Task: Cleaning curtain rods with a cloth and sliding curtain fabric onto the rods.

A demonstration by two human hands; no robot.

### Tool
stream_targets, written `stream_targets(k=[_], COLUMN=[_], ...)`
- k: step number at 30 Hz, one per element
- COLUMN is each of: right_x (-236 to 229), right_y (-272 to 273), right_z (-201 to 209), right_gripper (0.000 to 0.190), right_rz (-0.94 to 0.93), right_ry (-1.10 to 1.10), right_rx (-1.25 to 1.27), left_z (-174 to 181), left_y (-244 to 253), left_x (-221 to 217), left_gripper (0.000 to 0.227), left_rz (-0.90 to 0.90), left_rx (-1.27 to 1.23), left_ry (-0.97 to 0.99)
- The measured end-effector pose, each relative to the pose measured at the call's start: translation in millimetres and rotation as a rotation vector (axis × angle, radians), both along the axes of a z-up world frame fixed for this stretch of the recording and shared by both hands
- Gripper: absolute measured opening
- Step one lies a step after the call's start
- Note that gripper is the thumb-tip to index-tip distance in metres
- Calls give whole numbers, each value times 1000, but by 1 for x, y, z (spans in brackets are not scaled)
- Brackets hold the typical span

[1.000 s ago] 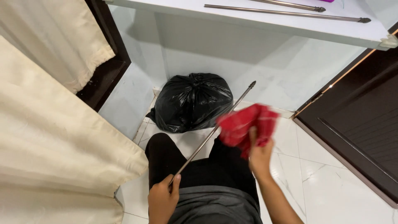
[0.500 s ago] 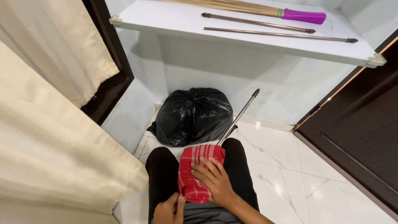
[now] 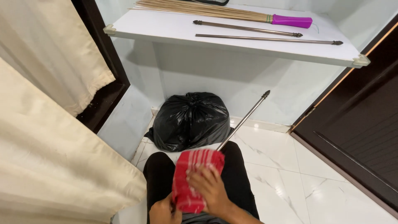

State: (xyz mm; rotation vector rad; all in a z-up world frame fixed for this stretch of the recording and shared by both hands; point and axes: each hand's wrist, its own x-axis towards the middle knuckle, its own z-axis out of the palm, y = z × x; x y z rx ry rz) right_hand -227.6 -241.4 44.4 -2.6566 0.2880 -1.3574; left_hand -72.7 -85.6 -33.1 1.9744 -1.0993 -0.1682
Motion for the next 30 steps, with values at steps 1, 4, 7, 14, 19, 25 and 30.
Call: stream_targets(k=[1, 4, 7, 14, 19, 25, 30], right_x=[-3, 0, -17, -14, -23, -19, -9], right_y=[11, -30, -87, -43, 14, -69, -54], right_z=[-7, -30, 48, 26, -33, 24, 64], right_gripper=[41, 35, 42, 53, 44, 31, 46], right_rz=[80, 24, -247, -226, 332, -4, -129], right_ry=[86, 34, -144, -202, 230, -69, -149], right_rx=[-28, -188, -4, -16, -75, -122, -1], left_z=[-10, -6, 24, 13, -13, 18, 31], left_y=[-1, 3, 11, 2, -1, 0, -5], left_x=[3, 2, 3, 3, 6, -4, -5], left_gripper=[29, 29, 27, 30, 30, 29, 31], left_rz=[-71, -16, 86, 25, -117, 79, 48], left_rx=[-163, -30, 251, 267, -174, 0, 234], left_ry=[-94, 41, 98, 57, -85, 97, 131])
